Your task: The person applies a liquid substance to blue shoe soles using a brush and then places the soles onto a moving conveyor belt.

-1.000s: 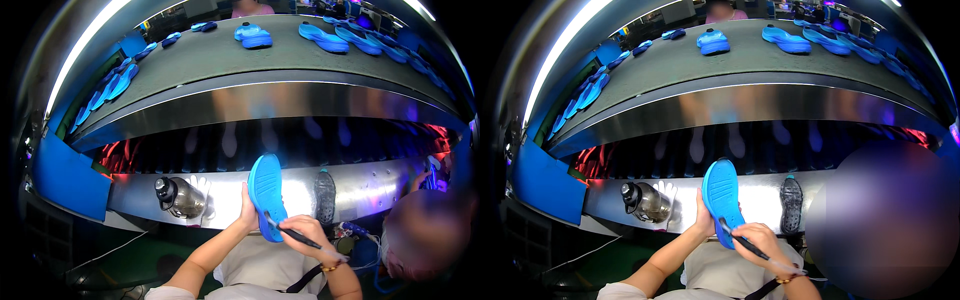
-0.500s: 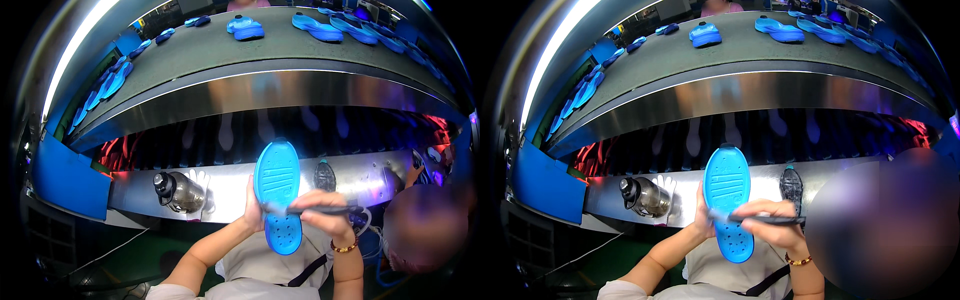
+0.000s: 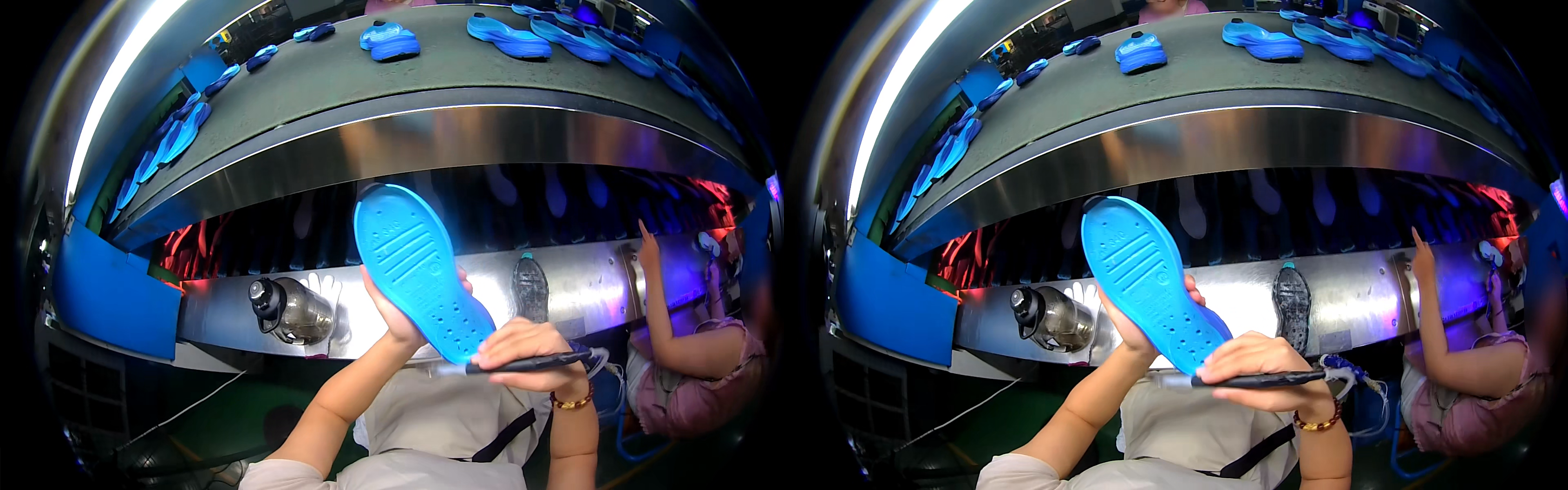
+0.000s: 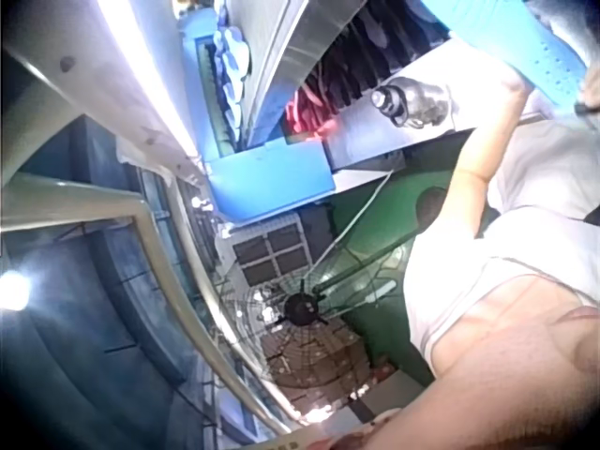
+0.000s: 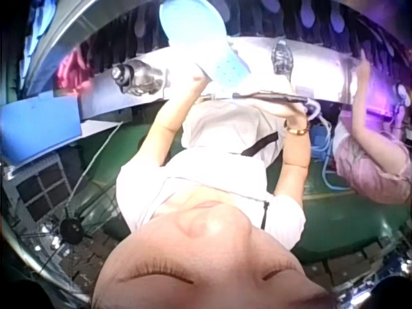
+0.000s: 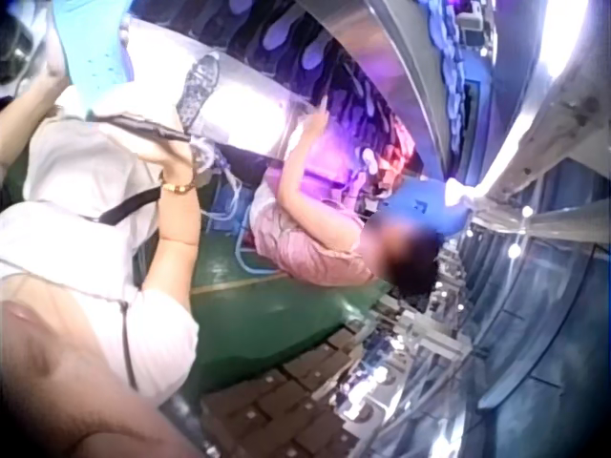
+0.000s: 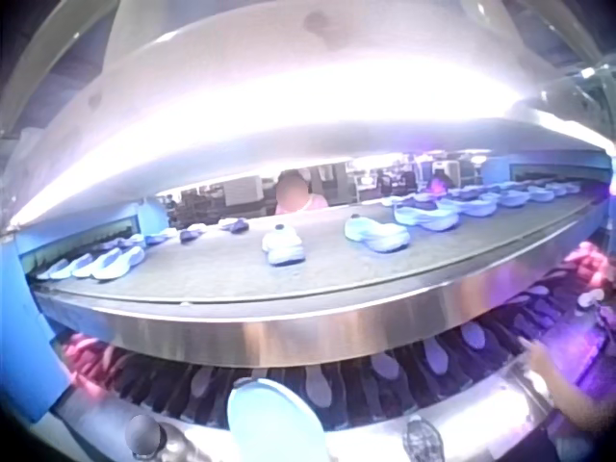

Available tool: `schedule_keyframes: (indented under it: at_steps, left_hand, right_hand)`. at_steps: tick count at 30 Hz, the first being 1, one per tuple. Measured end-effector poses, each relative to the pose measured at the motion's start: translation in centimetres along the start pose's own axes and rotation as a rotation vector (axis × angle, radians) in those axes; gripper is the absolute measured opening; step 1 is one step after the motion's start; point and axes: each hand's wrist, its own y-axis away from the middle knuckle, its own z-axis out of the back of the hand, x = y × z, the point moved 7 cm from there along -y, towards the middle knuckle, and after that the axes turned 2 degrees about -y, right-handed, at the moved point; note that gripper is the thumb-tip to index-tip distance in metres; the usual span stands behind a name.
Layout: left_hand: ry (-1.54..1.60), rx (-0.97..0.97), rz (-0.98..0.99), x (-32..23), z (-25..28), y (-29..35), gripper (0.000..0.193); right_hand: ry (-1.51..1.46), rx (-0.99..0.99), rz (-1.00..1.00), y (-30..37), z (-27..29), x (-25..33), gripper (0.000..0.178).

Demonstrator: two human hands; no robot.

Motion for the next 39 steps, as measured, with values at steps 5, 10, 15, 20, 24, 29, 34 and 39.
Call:
schedule_keyframes:
  at_steps: [5, 10, 15, 20, 24, 29, 34, 39]
  left_hand:
    - [0.004, -0.038, -0.055, -1.2, -0.6, -0.5, 0.099]
    - [-0.001, 0.015, -0.063, -2.4, -1.1, -0.5, 0.100]
    - [-0.115, -0.042, -0.088, -2.6, -0.9, -0.8, 0.100]
    - [-0.042, 0.062, -0.016, -2.5, -2.6, -0.5, 0.096]
    - [0.020, -0.104, 0.066, 0.5, -1.9, 1.0, 0.088]
    - [-0.038, 0.098, 0.268, 2.3, 0.1, 1.7, 0.061]
    - [-0.217, 0.252, 0.478, 1.5, -1.2, 2.2, 0.064]
    - [-0.344, 0.261, 0.762, 2.3, -0.9, 2.8, 0.064]
  right_hand:
    - [0.068, -0.268, -0.110, 1.2, 1.5, -1.8, 0.020]
    - [-0.287, -0.126, -0.088, 2.1, 0.7, -1.5, 0.020]
    - [-0.037, -0.266, -0.136, 2.2, 0.8, -2.3, 0.024]
    - [-0.531, -0.382, -0.243, 3.7, 0.8, -5.2, 0.020]
    - [-0.989, -0.651, -0.256, 4.0, -0.8, -6.3, 0.022]
    - [-0.447, -0.360, -0.524, 3.4, -1.0, -3.7, 0.023]
    - [-0.205, -0.110, -0.282, 1.8, 0.9, -1.1, 0.025]
    - [-0.047, 0.074, -0.155, 1.2, -0.6, 0.0, 0.020]
